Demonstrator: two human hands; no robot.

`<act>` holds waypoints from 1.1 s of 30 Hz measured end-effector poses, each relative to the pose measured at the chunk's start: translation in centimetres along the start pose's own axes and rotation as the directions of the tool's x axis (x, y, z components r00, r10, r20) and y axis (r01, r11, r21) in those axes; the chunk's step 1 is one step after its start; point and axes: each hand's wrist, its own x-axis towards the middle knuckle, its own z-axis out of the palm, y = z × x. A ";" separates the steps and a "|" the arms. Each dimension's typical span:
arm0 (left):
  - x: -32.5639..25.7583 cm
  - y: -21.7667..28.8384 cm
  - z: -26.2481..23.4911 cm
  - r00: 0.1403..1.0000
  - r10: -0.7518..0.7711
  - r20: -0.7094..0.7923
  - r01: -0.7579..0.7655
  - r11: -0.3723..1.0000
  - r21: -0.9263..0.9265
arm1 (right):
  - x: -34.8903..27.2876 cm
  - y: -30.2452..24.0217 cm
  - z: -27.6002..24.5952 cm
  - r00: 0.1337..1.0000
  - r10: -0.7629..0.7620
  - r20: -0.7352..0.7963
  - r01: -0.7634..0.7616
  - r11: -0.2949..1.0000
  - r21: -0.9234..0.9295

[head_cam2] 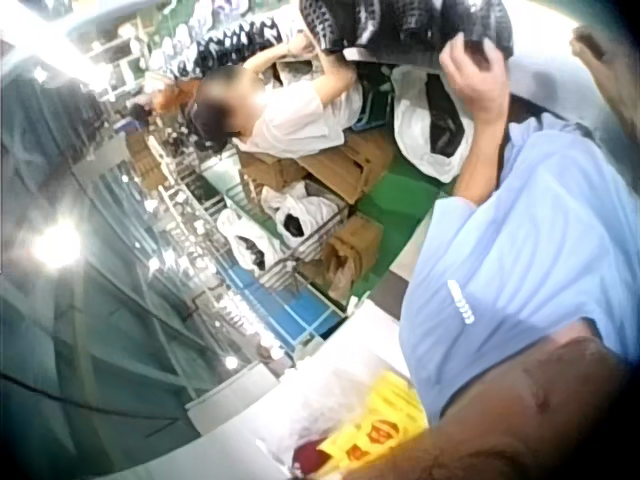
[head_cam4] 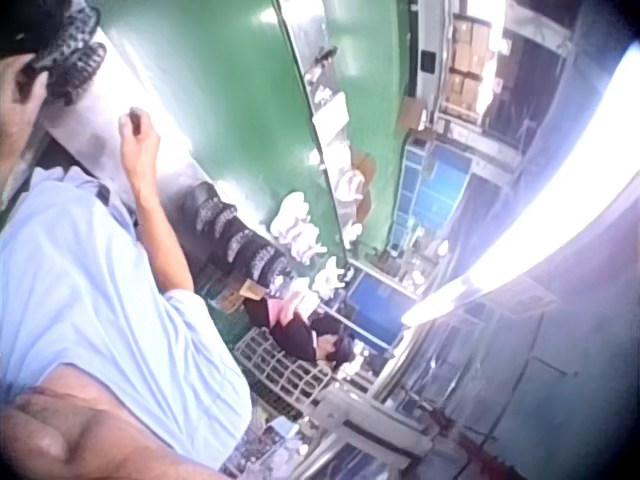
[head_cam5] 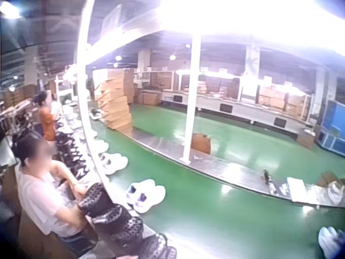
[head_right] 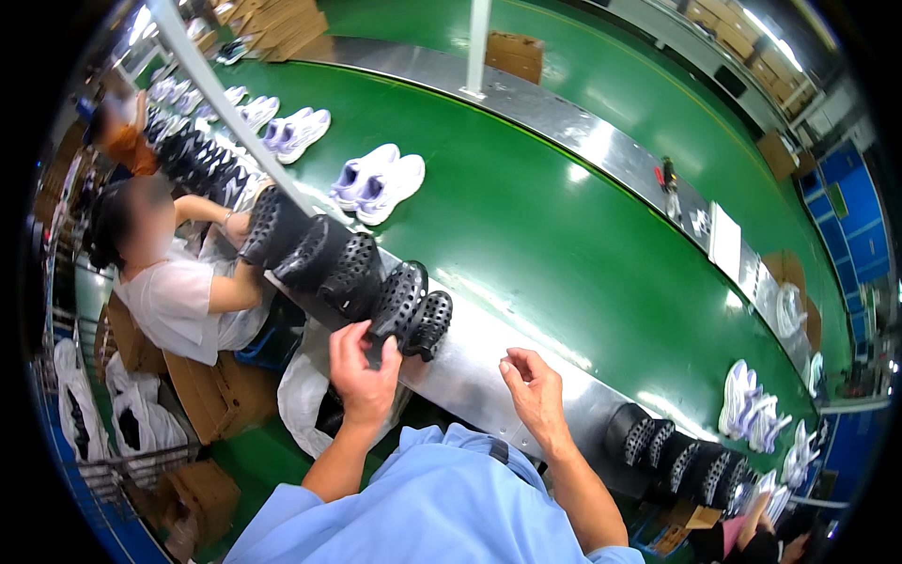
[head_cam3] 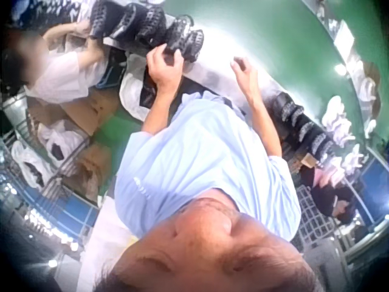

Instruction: The person organizes shoe components on a metal workbench at a shoe manufacturing facility. They pick up black plastic shoe molds from a bag and place them in rows, then take white and purple sneakers from a conveyor belt and place them onto the bench, securing their straps by hand.

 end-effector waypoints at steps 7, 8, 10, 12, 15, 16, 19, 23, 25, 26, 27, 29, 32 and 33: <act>-3.5 5.6 -0.4 0.120 -0.150 0.981 0.952 -0.265 -0.157 | -3.7 -2.9 -3.0 0.952 0.239 0.192 -0.307 0.726 0.615; -4.1 6.0 0.2 0.037 -0.138 0.990 0.944 -0.320 -0.080 | -4.4 -3.4 -3.2 0.940 0.299 0.165 -0.334 0.710 0.620; -5.2 6.5 1.1 -0.089 -0.130 0.988 0.925 -0.377 0.034 | -5.5 -2.9 -3.8 0.934 0.324 0.151 -0.338 0.661 0.670; -6.0 6.2 1.8 -0.142 -0.065 0.988 0.930 -0.352 0.110 | -6.5 -2.3 -4.3 0.929 0.354 0.109 -0.317 0.607 0.729; -6.9 6.5 2.3 -0.195 -0.023 0.981 0.920 -0.351 0.175 | -7.7 -0.9 -4.6 0.929 0.367 0.051 -0.254 0.531 0.808; -7.1 6.7 2.5 -0.208 -0.018 0.978 0.915 -0.358 0.188 | -7.9 -0.8 -4.7 0.926 0.377 0.018 -0.231 0.530 0.816; -7.3 7.4 2.7 -0.238 -0.022 0.971 0.913 -0.345 0.216 | -8.6 -0.4 -5.0 0.919 0.388 -0.064 -0.176 0.550 0.816; -9.0 5.7 3.0 -0.229 0.172 0.958 0.849 -0.447 0.283 | -9.2 0.1 -5.3 0.926 0.344 -0.153 -0.107 0.631 0.768; -9.0 6.1 3.0 -0.258 0.186 0.948 0.829 -0.461 0.316 | -9.4 0.1 -5.4 0.929 0.325 -0.176 -0.082 0.647 0.758; -9.2 6.0 3.0 -0.253 0.204 0.946 0.826 -0.463 0.321 | -9.4 0.0 -5.5 0.930 0.319 -0.182 -0.077 0.654 0.753; -9.4 5.7 3.0 -0.247 0.222 0.943 0.823 -0.466 0.325 | -9.4 -0.1 -5.5 0.931 0.314 -0.187 -0.073 0.660 0.748; -9.3 6.2 3.0 -0.272 0.177 0.946 0.843 -0.431 0.322 | -9.4 -0.1 -5.5 0.926 0.325 -0.193 -0.074 0.656 0.751; -8.6 7.7 2.8 -0.318 0.053 0.947 0.879 -0.359 0.315 | -9.4 0.2 -5.5 0.919 0.340 -0.201 -0.083 0.663 0.744; -8.6 7.7 2.7 -0.315 0.061 0.947 0.876 -0.365 0.315 | -9.4 0.2 -5.5 0.917 0.344 -0.201 -0.088 0.667 0.740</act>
